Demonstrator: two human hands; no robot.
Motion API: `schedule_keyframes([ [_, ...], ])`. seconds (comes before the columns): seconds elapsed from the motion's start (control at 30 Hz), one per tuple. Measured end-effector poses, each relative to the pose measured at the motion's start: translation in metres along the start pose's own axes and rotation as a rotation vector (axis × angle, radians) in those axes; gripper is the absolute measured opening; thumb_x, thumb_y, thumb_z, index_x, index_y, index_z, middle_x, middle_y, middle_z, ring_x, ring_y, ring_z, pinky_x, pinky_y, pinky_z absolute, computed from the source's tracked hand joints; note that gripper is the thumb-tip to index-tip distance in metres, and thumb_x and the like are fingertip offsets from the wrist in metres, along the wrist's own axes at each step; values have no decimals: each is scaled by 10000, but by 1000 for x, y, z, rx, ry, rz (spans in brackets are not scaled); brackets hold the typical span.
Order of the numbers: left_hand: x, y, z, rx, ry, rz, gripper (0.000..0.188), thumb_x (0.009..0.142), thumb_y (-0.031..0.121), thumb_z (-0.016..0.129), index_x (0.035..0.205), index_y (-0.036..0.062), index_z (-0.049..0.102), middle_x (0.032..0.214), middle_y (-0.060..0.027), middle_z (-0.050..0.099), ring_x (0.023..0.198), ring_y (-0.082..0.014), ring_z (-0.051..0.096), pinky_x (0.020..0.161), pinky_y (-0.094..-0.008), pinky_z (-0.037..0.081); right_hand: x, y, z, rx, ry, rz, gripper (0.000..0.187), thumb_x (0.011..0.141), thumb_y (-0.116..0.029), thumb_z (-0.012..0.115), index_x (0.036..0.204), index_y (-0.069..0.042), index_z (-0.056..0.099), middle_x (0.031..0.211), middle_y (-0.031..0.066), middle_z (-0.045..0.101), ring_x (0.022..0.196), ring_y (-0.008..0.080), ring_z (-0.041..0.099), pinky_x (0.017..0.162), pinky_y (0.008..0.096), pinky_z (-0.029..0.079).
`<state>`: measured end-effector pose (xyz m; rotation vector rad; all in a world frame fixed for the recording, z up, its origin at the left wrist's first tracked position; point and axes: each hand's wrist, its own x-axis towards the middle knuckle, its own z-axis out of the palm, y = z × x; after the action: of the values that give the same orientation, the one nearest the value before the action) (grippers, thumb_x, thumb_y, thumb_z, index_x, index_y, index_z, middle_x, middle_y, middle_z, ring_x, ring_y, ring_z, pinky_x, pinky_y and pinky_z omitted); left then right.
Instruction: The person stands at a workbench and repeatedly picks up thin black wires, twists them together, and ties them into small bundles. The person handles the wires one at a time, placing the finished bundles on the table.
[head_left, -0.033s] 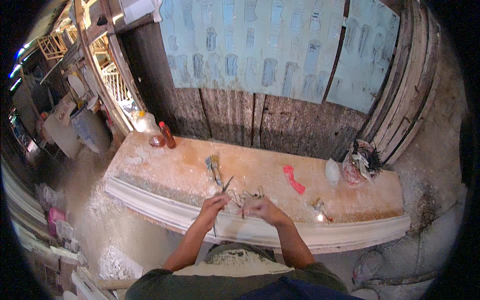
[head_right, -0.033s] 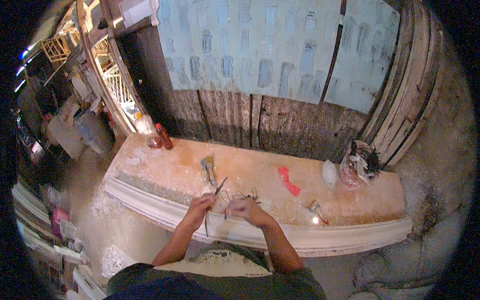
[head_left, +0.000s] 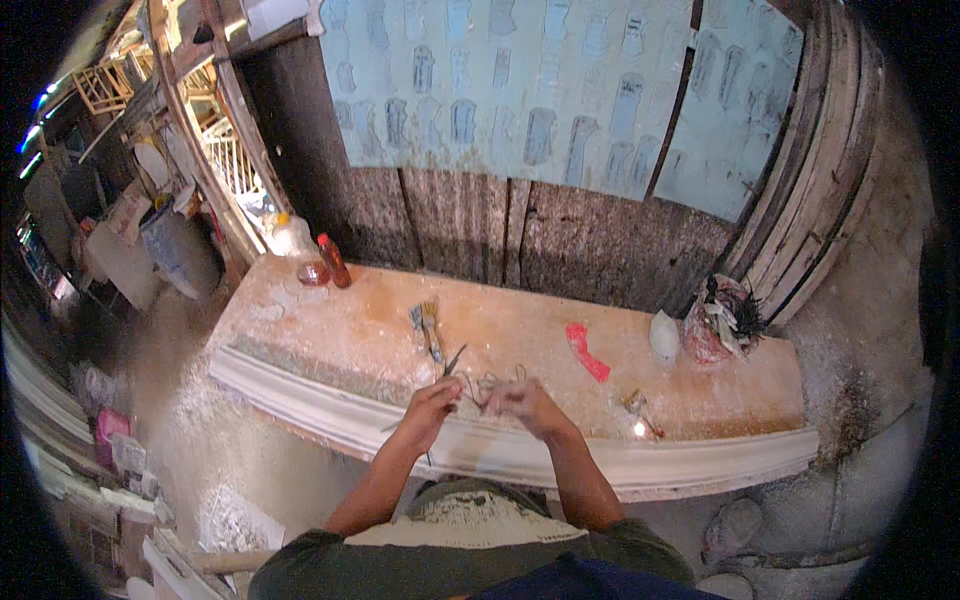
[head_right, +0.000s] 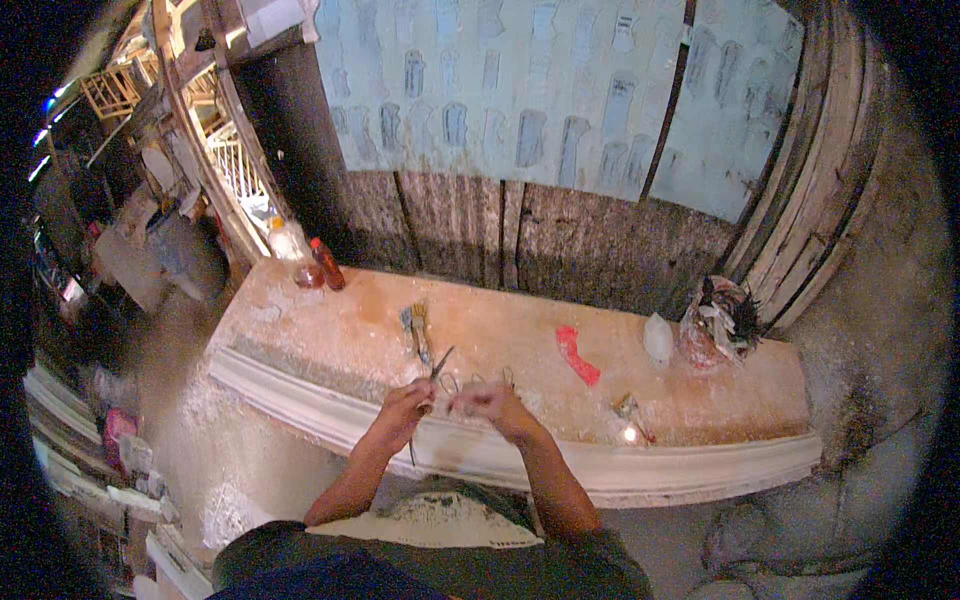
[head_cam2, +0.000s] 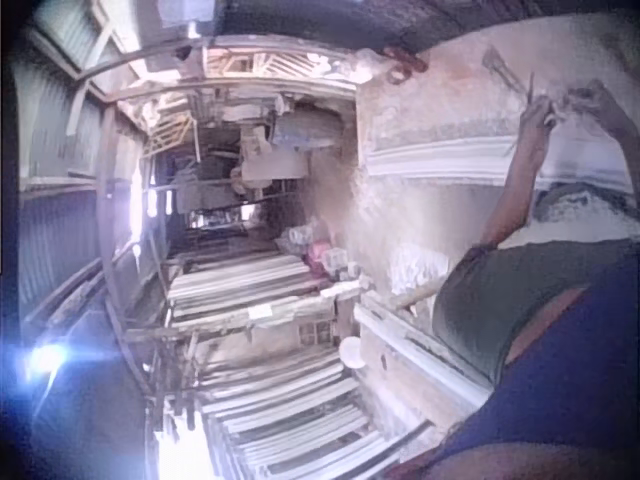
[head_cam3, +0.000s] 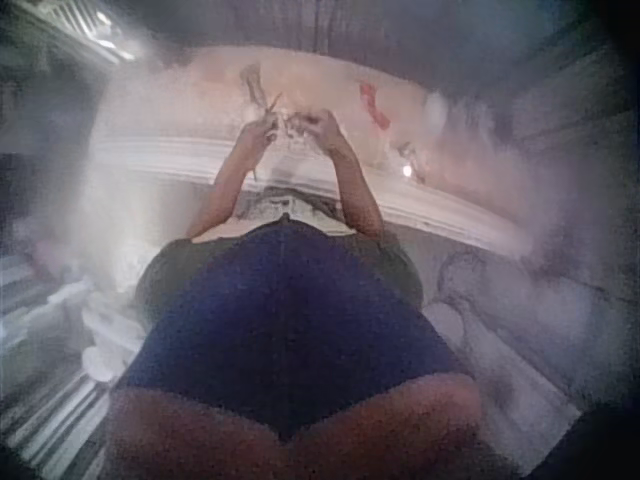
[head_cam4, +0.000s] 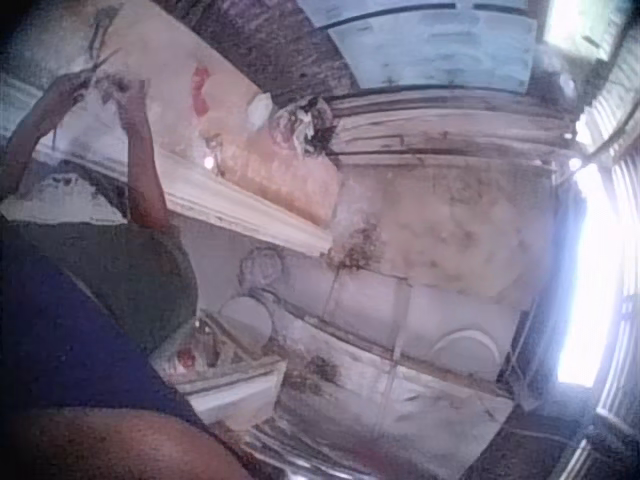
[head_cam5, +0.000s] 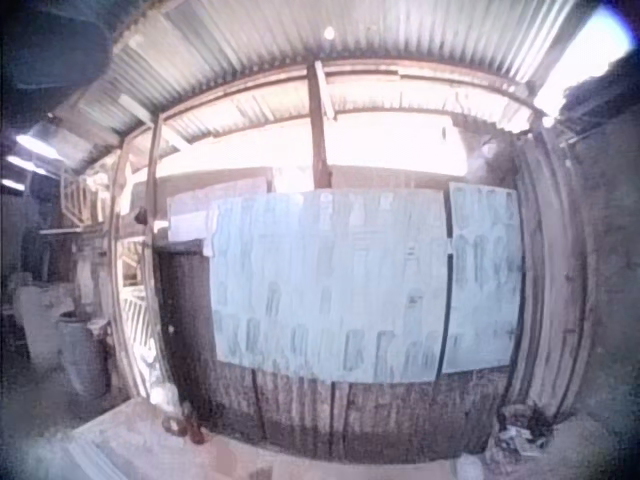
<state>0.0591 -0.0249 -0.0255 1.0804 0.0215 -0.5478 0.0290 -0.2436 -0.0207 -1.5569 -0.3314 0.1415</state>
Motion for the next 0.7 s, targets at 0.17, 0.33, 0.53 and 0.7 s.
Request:
schedule_keyframes([
  [0.17, -13, -43, 6, -16, -261, -199, 204, 934, 207, 615, 1058, 47, 639, 975, -14, 617, 875, -113, 553, 767, -270, 429, 25, 89, 7, -301, 222, 153, 267, 824, -260, 726, 976, -41, 720, 879, 48, 687, 776, 130, 600, 719, 301, 484],
  [0.33, -36, -13, -19, 140, -299, -138, 184, 934, 231, 618, 977, 53, 638, 981, 3, 584, 885, -94, 520, 767, -268, 405, -9, 67, 21, 7, 63, 213, 266, 853, -241, 689, 1031, -45, 718, 939, 26, 697, 865, 155, 618, 745, 303, 498],
  [0.53, -14, 1, -31, 635, 80, 294, 90, 807, 75, 738, 865, 11, 711, 1002, -59, 598, 957, -176, 566, 867, -284, 435, -29, -28, 9, 296, -101, 186, 282, 892, -246, 640, 953, 21, 708, 933, 76, 679, 874, 166, 600, 740, 295, 467],
  [0.7, -12, 4, 15, 215, 38, 145, 175, 899, 160, 653, 903, -9, 700, 1005, -44, 600, 805, -111, 536, 724, -244, 415, -10, -2, -5, 212, 166, 109, 209, 862, -187, 673, 789, 8, 654, 797, 55, 630, 768, 156, 581, 699, 286, 456],
])
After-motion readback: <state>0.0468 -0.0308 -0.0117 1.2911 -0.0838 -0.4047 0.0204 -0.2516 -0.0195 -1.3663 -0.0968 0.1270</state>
